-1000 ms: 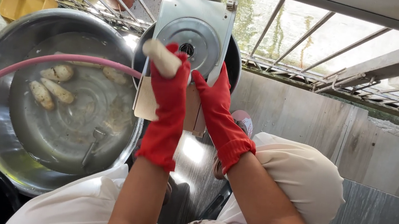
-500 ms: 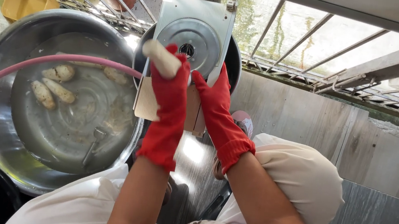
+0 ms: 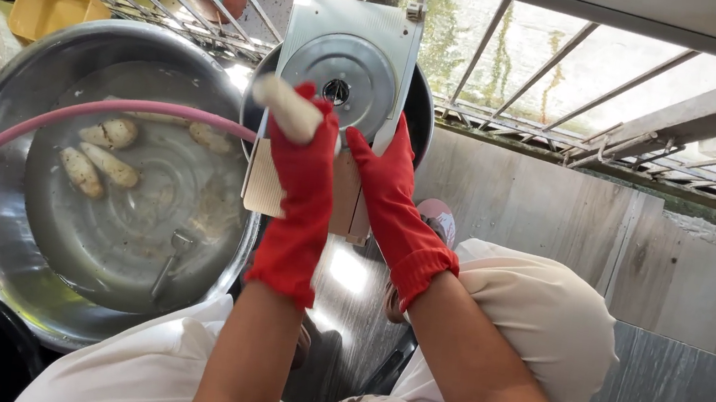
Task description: Slicing root vegetables using a manual slicing machine.
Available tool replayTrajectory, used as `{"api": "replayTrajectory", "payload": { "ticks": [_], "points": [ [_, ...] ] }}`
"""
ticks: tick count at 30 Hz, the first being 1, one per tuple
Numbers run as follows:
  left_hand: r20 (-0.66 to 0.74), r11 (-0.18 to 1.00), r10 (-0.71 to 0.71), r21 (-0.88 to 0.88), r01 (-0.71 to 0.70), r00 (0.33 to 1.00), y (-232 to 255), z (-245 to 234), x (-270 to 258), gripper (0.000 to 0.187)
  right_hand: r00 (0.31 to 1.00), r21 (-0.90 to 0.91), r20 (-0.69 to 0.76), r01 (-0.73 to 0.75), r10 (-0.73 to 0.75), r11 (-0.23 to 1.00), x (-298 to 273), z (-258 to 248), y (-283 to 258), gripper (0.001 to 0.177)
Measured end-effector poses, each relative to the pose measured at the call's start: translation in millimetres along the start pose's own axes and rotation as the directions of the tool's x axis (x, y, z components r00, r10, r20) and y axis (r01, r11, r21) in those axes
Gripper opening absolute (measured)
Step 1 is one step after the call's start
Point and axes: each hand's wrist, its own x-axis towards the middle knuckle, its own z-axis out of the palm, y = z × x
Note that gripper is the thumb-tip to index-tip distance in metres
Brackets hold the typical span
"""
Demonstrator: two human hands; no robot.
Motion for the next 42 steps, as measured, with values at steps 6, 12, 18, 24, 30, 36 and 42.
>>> {"api": "replayTrajectory", "payload": {
  "ticks": [6, 12, 18, 24, 30, 36, 42],
  "points": [
    [-0.019, 1.000, 0.019, -0.010, -0.019, 1.000, 11, -11, -23, 0.075, 1.000, 0.012, -0.001, 0.013, -0.013, 1.000, -3, 0, -7, 0.098],
    [-0.004, 0.991, -0.002, -0.130, 0.001, 1.000, 16, 16, 24, 0.069, 0.999, 0.017, -0.002, 0.033, -0.033, 0.999, -9, 0, -15, 0.096],
    [0.079, 0.991, -0.114, -0.067, 0.120, 0.990, 51, -44, -30, 0.062, 0.999, 0.010, -0.018, 0.043, -0.043, 0.999, -3, 3, -6, 0.096],
    [-0.031, 0.996, 0.046, -0.074, -0.048, 0.998, 14, 16, 10, 0.066, 1.000, -0.015, -0.007, 0.015, -0.015, 1.000, -2, 0, -2, 0.095],
    [0.078, 0.995, 0.023, -0.102, -0.015, 0.997, 29, -17, -17, 0.062, 1.000, 0.017, 0.003, 0.017, -0.017, 1.000, -6, 0, -14, 0.096],
    [0.053, 1.000, 0.018, -0.015, -0.017, 0.998, 21, -7, -10, 0.068, 1.000, 0.003, -0.004, 0.018, -0.018, 1.000, -8, -1, -13, 0.095],
    [0.052, 0.986, 0.033, -0.165, -0.024, 0.998, -1, 26, 24, 0.071, 0.999, 0.014, -0.011, 0.049, -0.049, 0.999, -2, 0, -7, 0.096]
  ]
}}
